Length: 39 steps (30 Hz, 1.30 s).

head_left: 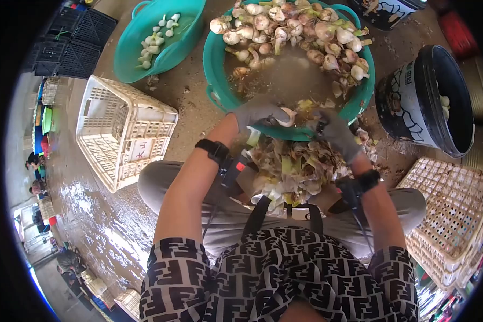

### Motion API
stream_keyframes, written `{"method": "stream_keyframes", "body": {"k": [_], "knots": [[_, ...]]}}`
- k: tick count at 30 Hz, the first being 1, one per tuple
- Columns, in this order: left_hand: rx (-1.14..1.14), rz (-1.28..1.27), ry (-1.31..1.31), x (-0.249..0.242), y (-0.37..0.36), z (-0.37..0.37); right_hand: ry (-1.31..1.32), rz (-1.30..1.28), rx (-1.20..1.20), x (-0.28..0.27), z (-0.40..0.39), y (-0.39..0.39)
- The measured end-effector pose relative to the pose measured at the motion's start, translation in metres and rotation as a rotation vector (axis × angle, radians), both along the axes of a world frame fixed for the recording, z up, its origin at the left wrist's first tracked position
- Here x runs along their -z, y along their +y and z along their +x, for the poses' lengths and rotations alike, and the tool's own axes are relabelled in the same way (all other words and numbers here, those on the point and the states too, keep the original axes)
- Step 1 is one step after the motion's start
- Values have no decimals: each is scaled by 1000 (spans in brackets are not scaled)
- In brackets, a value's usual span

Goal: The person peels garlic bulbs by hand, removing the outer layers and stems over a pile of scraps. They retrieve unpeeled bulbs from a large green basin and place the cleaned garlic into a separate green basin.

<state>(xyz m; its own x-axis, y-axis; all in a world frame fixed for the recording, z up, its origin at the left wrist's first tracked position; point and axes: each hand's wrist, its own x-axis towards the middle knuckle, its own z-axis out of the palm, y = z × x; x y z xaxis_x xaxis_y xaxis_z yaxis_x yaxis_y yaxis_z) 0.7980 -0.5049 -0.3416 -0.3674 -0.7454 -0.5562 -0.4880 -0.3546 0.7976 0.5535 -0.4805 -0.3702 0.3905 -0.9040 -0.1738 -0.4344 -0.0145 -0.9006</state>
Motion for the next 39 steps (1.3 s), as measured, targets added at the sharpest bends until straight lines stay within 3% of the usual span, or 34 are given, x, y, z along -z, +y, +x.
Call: {"method": "stream_keyframes", "body": {"k": [2, 5, 7, 10, 13, 16, 19, 23, 25, 27, 29, 31, 33, 35, 39], "knots": [[34, -47, 11, -17, 11, -7, -137, 77, 53, 7, 17, 7], [-30, 18, 237, -38, 25, -14, -312, 283, 172, 3, 26, 14], [-95, -138, 215, -36, 35, -17, -520, 348, 230, -16, 26, 20], [-139, -306, 111, -29, 58, -35, 147, -814, -157, -6, 13, 15], [-130, -397, -23, -8, 76, -50, -374, 246, 190, -18, 28, 23], [-147, -550, -108, 0, 83, -56, -120, 398, 125, -43, 28, 26], [-203, -596, -110, -4, 85, -56, -256, 265, 74, -30, 20, 27], [-250, -502, 17, -16, 80, -54, -49, -339, -76, -18, 7, 26], [-333, -390, 232, -1, 75, -51, 172, -705, -248, 5, -4, 15], [-371, -358, 313, 8, 74, -49, -190, -316, -117, 3, 0, 20], [-363, -412, 263, 3, 75, -48, -287, -95, -41, -20, 8, 25], [-259, -472, 121, -9, 76, -48, -127, -45, -19, -49, 12, 29], [-210, -501, 51, -12, 77, -49, -204, 124, 2, -49, 13, 29], [-220, -506, 51, -8, 77, -50, -200, 28, -29, -45, 14, 28], [-305, -379, 289, 12, 75, -48, 72, -689, -168, -12, 3, 21]]}}
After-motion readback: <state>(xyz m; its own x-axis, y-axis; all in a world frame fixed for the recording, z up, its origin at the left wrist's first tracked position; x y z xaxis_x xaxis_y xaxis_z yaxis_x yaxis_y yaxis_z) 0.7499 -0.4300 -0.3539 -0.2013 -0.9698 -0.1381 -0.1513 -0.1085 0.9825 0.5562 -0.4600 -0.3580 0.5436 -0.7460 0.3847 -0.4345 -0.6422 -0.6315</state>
